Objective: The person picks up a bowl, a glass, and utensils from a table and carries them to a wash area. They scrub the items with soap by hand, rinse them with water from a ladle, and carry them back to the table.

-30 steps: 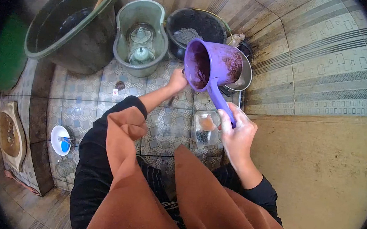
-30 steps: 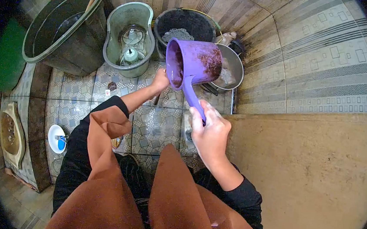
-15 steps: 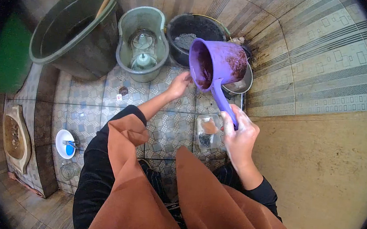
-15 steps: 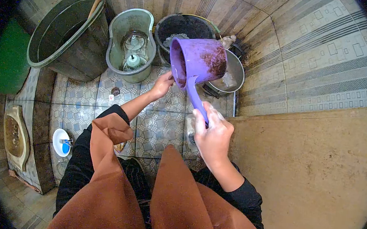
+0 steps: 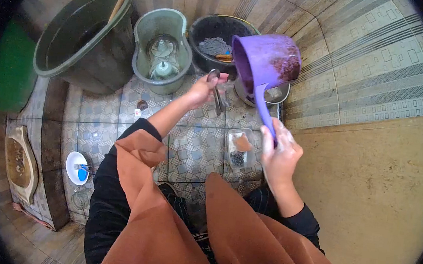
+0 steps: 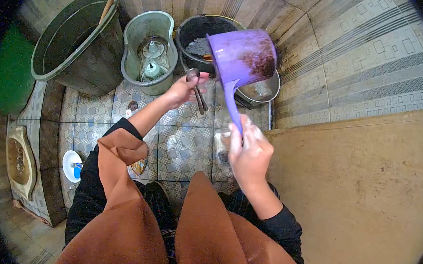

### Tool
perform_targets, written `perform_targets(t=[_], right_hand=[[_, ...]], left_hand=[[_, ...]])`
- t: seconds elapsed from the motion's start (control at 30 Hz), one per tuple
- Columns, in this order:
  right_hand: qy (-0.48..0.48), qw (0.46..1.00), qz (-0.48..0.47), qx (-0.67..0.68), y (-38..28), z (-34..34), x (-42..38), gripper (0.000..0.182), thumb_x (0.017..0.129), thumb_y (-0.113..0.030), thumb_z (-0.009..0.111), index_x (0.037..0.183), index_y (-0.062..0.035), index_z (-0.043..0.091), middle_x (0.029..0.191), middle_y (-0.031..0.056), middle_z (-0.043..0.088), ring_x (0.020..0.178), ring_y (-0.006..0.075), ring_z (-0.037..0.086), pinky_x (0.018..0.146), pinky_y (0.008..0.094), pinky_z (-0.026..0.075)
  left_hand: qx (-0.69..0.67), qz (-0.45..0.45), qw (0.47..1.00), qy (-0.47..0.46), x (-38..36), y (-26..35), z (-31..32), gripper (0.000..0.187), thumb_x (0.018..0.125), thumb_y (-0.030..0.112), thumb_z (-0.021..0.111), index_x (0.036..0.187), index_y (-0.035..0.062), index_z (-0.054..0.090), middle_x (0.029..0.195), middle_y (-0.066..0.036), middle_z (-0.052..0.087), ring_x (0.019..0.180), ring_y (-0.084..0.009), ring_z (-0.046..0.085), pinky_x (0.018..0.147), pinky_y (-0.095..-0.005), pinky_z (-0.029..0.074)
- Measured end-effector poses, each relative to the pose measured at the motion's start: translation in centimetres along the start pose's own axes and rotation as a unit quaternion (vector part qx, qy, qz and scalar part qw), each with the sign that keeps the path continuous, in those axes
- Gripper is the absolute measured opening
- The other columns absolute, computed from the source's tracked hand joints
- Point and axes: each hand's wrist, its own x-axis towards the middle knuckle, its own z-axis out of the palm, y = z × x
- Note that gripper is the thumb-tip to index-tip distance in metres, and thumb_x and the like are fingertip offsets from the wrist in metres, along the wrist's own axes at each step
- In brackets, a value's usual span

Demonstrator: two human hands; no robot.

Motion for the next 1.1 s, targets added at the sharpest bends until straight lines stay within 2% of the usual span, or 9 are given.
perform_targets(t=[0.33,0.53,0.6,0.77,0.83,0.87,0.9,1.0,1.1], right_hand=[[0.031,0.999,0.007,-0.003,-0.6,-0.4,0.9,0.016,0.071,-0.001,0.058,0.084,0.0065,0.056,0.074,0.0182,0.058,0.064,0.0267,0.059,0.057,0.0279,0.045],[-0.02,0.963,0.181,0.198,-2.4,1.8,2.1,0.018,0.074,-0.006,0.057,0.09,0.0046,0.057,0.073,0.0084,0.059,0.051,0.0088,0.053,0.046,0.0194,0.044],[-0.055,0.941,0.236,0.236,-3.2,2.9,3.6,0.02,0.076,-0.006,0.055,0.093,0.0044,0.055,0.076,0.0078,0.059,0.047,0.0069,0.048,0.043,0.0172,0.04],[-0.126,0.902,0.154,0.383,-6.8,7.9,8.7,0.025,0.081,-0.011,0.047,0.098,0.0071,0.05,0.08,0.0106,0.058,0.045,0.0034,0.04,0.039,0.0151,0.03],[-0.143,0.887,0.102,0.428,-9.8,11.0,11.3,0.026,0.081,-0.013,0.047,0.099,0.0067,0.05,0.083,0.0107,0.058,0.046,0.0032,0.038,0.04,0.0149,0.029],[-0.149,0.88,0.086,0.442,-11.8,12.7,12.6,0.027,0.081,-0.013,0.048,0.1,0.0068,0.051,0.084,0.0105,0.058,0.046,0.0031,0.037,0.041,0.015,0.029],[-0.176,0.877,0.062,0.442,-13.6,14.7,13.9,0.027,0.081,-0.014,0.048,0.099,0.0059,0.051,0.084,0.0097,0.059,0.047,0.003,0.038,0.042,0.0148,0.029],[-0.236,0.876,-0.005,0.421,-18.3,22.0,17.2,0.028,0.08,-0.018,0.052,0.098,0.0037,0.054,0.08,0.0066,0.06,0.052,0.0029,0.044,0.045,0.0142,0.032],[-0.286,0.902,-0.044,0.321,-21.7,29.2,18.9,0.033,0.074,-0.026,0.059,0.095,0.0003,0.058,0.074,0.0074,0.061,0.057,0.0067,0.051,0.05,0.0189,0.038]], left_hand=[[-0.051,0.082,0.994,-0.049,-4.4,1.4,-1.1,0.045,0.085,0.025,0.041,0.125,0.0082,0.027,0.127,-0.007,0.032,0.106,-0.0269,0.044,0.083,-0.0381,0.041],[-0.074,0.099,0.992,0.023,-10.2,1.0,-5.2,0.051,0.083,0.037,0.041,0.123,0.0075,0.029,0.114,-0.011,0.046,0.092,-0.022,0.054,0.079,-0.0344,0.043],[-0.158,0.086,0.981,0.079,-14.7,0.8,-7.1,0.043,0.086,0.034,0.037,0.119,0.0069,0.032,0.109,-0.014,0.049,0.073,-0.0179,0.056,0.07,-0.0314,0.047],[-0.293,0.123,0.886,0.338,-28.1,-4.6,-15.0,0.029,0.084,0.013,0.037,0.112,0.0034,0.039,0.091,-0.011,0.054,0.059,-0.0115,0.046,0.057,-0.028,0.044],[-0.169,0.114,0.817,0.539,-33.7,-7.1,-17.6,0.018,0.081,0.008,0.041,0.096,0.0028,0.049,0.067,-0.004,0.05,0.051,-0.0103,0.043,0.05,-0.0236,0.042],[-0.134,0.083,0.786,0.598,-36.4,-8.7,-19.2,0.025,0.08,0.011,0.042,0.103,0.0027,0.046,0.063,-0.004,0.049,0.049,-0.0092,0.044,0.048,-0.0196,0.039],[-0.044,-0.002,0.733,0.679,-38.2,-7.9,-19.3,0.033,0.078,0.013,0.044,0.108,0.0002,0.043,0.067,-0.007,0.052,0.057,-0.014,0.05,0.053,-0.0235,0.042],[0.286,-0.001,0.544,0.789,-41.7,-16.4,-27.0,0.048,0.073,0.008,0.047,0.117,-0.0041,0.031,0.09,-0.023,0.055,0.084,-0.0351,0.053,0.072,-0.0395,0.042],[0.28,-0.097,0.584,0.756,-42.4,-14.3,-27.3,0.053,0.072,0.008,0.048,0.12,-0.0027,0.028,0.098,-0.027,0.05,0.089,-0.037,0.051,0.074,-0.0418,0.04]])
